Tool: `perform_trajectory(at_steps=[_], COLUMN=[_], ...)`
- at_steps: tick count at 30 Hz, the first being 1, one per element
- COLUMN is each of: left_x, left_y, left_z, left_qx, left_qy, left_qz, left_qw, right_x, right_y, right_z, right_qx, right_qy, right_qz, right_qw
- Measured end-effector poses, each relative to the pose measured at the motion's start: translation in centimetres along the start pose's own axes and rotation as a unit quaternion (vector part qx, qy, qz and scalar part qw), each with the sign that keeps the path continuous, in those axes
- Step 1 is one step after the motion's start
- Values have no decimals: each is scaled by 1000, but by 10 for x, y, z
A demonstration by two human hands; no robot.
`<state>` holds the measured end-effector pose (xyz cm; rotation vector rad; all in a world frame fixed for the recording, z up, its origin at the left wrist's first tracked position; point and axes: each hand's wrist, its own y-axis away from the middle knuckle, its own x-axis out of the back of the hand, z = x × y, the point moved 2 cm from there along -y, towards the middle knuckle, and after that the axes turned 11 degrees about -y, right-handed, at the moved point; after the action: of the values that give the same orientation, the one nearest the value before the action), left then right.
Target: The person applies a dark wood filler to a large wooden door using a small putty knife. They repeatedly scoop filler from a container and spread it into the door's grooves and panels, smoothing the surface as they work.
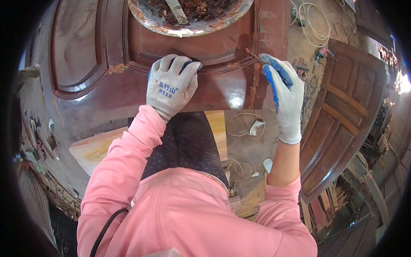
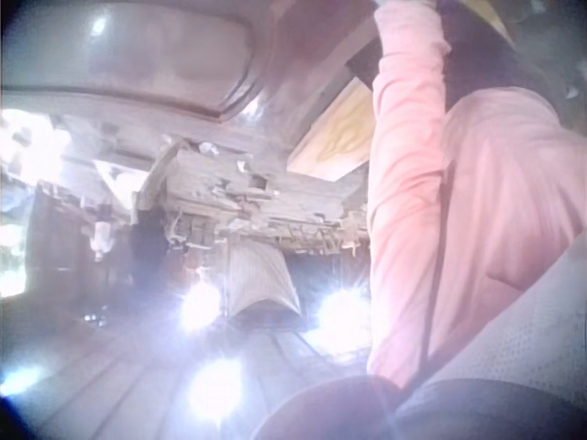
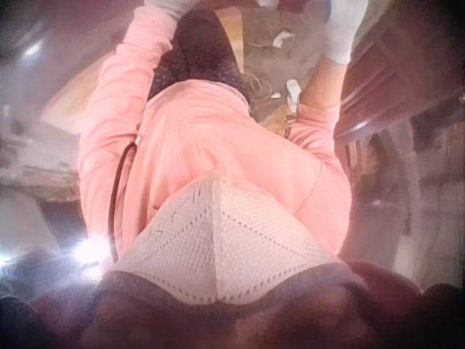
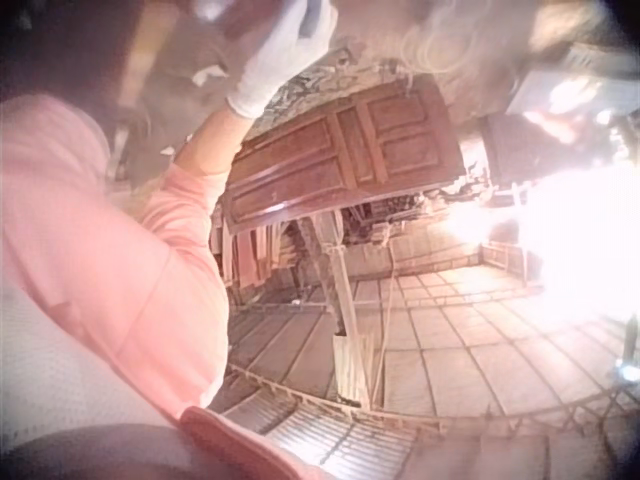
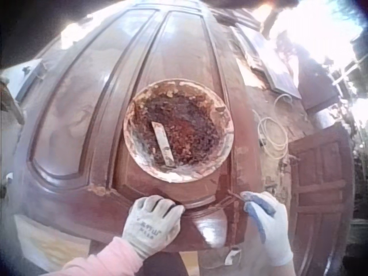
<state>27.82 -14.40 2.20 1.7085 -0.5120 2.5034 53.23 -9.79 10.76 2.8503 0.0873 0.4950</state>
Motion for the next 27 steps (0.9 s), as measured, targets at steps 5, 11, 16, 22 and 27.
perform_trajectory(at_steps=[5,11,16,22,27], left_x=[1,1,-1,0,0], left_y=[-6,-4,-5,-5,-5], left_z=[1,2,2,1,1], left_qx=[15,18,20,20,26], left_qy=[-7,-21,-22,-24,-14], left_qz=[0,-28,-45,-41,-44], left_qw=[1000,999,999,999,999], right_x=[14,27,15,-1,4], right_y=[7,-3,-12,-25,-33], right_z=[17,8,-1,-27,-32], right_qx=[48,122,277,354,326], right_qy=[0,197,449,557,522], right_qz=[63,46,-24,-110,-107], right_qw=[997,972,849,743,781])
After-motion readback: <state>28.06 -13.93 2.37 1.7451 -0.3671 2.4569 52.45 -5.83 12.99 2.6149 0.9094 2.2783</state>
